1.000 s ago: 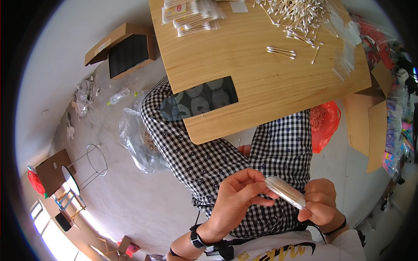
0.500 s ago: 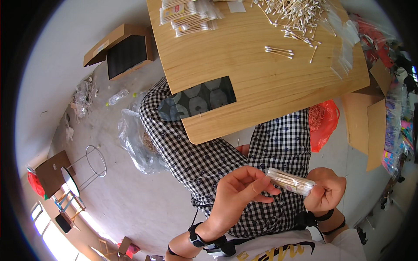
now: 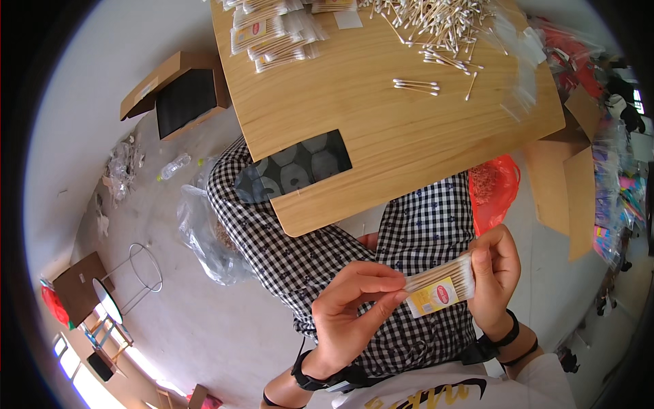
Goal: Manually picking cotton swabs from a pile and placing them into a small clear plastic bag.
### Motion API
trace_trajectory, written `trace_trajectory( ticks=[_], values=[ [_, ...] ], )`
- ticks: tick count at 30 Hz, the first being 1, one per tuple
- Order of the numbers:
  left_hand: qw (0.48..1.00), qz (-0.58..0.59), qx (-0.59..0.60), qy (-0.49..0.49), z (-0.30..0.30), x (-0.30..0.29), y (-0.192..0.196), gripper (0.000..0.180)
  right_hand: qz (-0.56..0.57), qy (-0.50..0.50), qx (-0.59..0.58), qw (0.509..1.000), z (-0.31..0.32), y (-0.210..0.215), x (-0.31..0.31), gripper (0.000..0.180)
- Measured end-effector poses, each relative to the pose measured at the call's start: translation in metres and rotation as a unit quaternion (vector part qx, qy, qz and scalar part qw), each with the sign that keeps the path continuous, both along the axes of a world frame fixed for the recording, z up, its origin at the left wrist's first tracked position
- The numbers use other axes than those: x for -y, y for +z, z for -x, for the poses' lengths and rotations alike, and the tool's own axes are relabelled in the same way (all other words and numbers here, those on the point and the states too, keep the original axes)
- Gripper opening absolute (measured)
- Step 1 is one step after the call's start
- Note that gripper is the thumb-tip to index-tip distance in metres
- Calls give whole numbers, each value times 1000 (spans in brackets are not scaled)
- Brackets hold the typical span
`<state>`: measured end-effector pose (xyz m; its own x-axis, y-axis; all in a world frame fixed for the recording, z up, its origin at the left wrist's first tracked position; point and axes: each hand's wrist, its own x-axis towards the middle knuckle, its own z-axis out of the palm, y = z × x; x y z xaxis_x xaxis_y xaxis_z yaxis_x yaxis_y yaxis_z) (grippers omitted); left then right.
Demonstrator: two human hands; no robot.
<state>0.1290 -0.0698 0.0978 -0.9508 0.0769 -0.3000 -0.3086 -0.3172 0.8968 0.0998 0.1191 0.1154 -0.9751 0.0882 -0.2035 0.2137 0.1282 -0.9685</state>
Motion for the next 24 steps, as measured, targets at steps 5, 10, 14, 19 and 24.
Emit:
trace_trajectory(
  ticks=[5,10,14,19,24],
  values=[
    [1000,-11,-4,-19,1,4,0,24,-36,36,-46,998,0,1,-3,16],
    [999,0,-21,-40,6,8,7,27,-45,39,-97,994,-2,-5,-5,17],
    [998,12,-34,-45,6,9,9,26,-2,99,-159,982,-6,-10,-13,20],
    [986,89,-141,-25,5,8,3,22,-9,112,-177,978,-10,-12,-16,27],
    [974,135,-180,-25,2,9,6,21,29,118,-222,967,-3,-8,-14,29]
  ],
)
